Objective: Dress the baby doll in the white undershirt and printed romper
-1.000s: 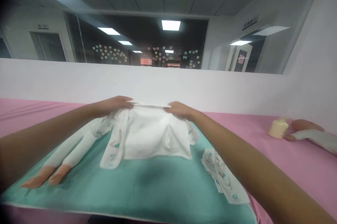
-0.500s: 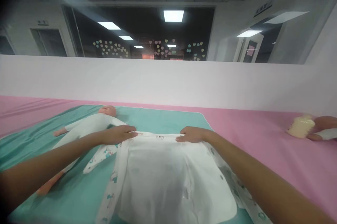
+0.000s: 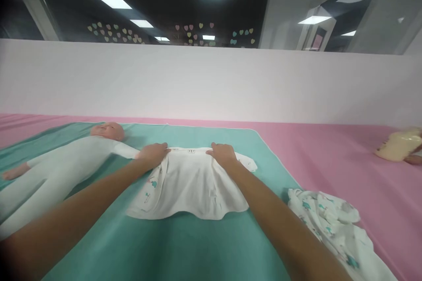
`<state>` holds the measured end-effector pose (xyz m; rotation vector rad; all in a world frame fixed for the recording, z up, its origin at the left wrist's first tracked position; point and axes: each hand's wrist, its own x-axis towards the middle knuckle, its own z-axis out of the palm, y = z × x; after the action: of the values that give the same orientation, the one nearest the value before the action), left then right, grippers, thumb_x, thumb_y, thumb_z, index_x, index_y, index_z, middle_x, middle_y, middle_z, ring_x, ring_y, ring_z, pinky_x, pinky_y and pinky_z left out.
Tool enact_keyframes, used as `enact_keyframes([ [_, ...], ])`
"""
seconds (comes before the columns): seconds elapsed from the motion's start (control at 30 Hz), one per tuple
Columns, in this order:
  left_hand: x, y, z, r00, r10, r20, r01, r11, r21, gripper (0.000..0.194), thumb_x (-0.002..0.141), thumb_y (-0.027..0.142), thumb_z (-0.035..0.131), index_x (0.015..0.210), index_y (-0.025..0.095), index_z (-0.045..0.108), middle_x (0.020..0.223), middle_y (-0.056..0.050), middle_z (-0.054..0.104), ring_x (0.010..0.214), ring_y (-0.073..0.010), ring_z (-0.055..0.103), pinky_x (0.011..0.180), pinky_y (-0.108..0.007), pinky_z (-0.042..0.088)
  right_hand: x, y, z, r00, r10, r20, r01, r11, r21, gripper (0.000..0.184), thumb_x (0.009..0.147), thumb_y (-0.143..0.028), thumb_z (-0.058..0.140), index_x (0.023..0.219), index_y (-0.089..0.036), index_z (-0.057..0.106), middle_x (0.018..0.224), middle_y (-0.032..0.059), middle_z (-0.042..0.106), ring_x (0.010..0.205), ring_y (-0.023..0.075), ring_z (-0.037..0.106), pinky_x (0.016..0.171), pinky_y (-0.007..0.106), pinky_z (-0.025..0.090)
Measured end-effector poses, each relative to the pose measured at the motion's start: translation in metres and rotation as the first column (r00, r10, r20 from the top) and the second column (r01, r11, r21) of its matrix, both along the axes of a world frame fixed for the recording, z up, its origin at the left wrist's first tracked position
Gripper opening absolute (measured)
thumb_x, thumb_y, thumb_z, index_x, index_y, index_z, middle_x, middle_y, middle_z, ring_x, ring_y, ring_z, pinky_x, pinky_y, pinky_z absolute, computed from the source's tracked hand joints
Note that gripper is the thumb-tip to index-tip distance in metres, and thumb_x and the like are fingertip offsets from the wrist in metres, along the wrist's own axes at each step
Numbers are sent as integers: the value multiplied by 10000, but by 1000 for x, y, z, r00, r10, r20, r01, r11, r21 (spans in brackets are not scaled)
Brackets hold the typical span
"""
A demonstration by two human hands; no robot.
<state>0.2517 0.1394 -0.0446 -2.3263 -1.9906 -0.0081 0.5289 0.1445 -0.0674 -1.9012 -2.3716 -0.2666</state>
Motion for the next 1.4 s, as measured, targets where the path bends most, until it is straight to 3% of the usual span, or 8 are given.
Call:
enact_keyframes([
  [0.27, 37, -25, -13, 998, -70, 6, 66, 960, 272, 303, 836, 110, 337, 1074, 140, 523, 1178, -157, 503, 1118, -272, 448, 882, -424, 380, -13, 0, -11, 999, 49, -13, -47, 989, 142, 302, 921, -338, 359, 1118, -161, 503, 1176, 123, 548, 1050, 241, 518, 857, 364, 385],
  [0.43, 65, -74, -42, 943, -291, 161, 265, 950, 167, 411, 897, 238, 285, 1275, 155, 423, 1412, -115, 351, 1312, -248, 280, 1033, -427, 286, -35, -66, -25, 923, 327, -200, -305, 943, 134, 448, 919, -339, 324, 1308, -135, 413, 1398, 96, 381, 1286, 213, 320, 1068, 362, 241],
  [0.67, 29, -115, -61, 892, -429, 145, 399, 896, 196, 443, 934, 380, 226, 1325, 257, 395, 1428, -57, 355, 1325, -223, 283, 1078, -450, 214, -25, -161, -26, 854, 400, -333, -453, 886, -100, 616, 918, -525, 177, 1416, -169, 249, 1482, 64, 220, 1367, 186, 171, 1120, 382, 128],
  [0.8, 10, -135, -49, 942, -286, 178, 232, 933, 274, 410, 913, 408, 297, 1252, 244, 460, 1360, -57, 440, 1270, -228, 357, 1034, -415, 280, -4, -176, -24, 840, 352, -412, -428, 898, -105, 601, 906, -545, 215, 1405, -215, 279, 1481, 27, 231, 1363, 186, 182, 1118, 370, 121],
  [0.9, -4, -146, -39, 965, -36, 261, -51, 946, 319, 417, 892, 458, 307, 1164, 205, 497, 1219, -96, 533, 1130, -261, 472, 893, -404, 387, 24, -167, -24, 848, 96, -521, -135, 990, -38, 566, 889, -549, 259, 1311, -205, 414, 1407, 58, 373, 1287, 215, 329, 1042, 367, 269],
  [1.03, -24, -148, -34, 905, 217, 365, -285, 948, 144, 472, 858, 531, 300, 1115, 186, 495, 1102, -112, 587, 1002, -289, 539, 710, -359, 420, 57, -151, -20, 836, -258, -484, 241, 965, -99, 463, 847, -553, 333, 1018, -184, 552, 1061, 95, 595, 942, 241, 559, 746, 356, 418],
  [1.17, -29, -143, -38, 888, 205, 412, -226, 974, 1, 374, 843, 475, 360, 1119, 247, 465, 888, -41, 645, 830, -245, 593, 603, -294, 368, 54, -151, -16, 830, -296, -473, 212, 952, -222, 488, 803, -566, 403, 1126, -210, 481, 955, 67, 628, 829, 239, 583, 638, 318, 391],
  [1.4, -40, -136, -35, 835, 223, 502, -281, 959, 41, 250, 846, 359, 358, 1045, 260, 474, 776, -15, 628, 774, -226, 588, 574, -281, 351, 57, -151, -16, 790, -251, -559, 143, 963, -230, 456, 781, -324, 440, 1228, -239, 413, 1101, 62, 593, 955, 230, 562, 707, 293, 396],
])
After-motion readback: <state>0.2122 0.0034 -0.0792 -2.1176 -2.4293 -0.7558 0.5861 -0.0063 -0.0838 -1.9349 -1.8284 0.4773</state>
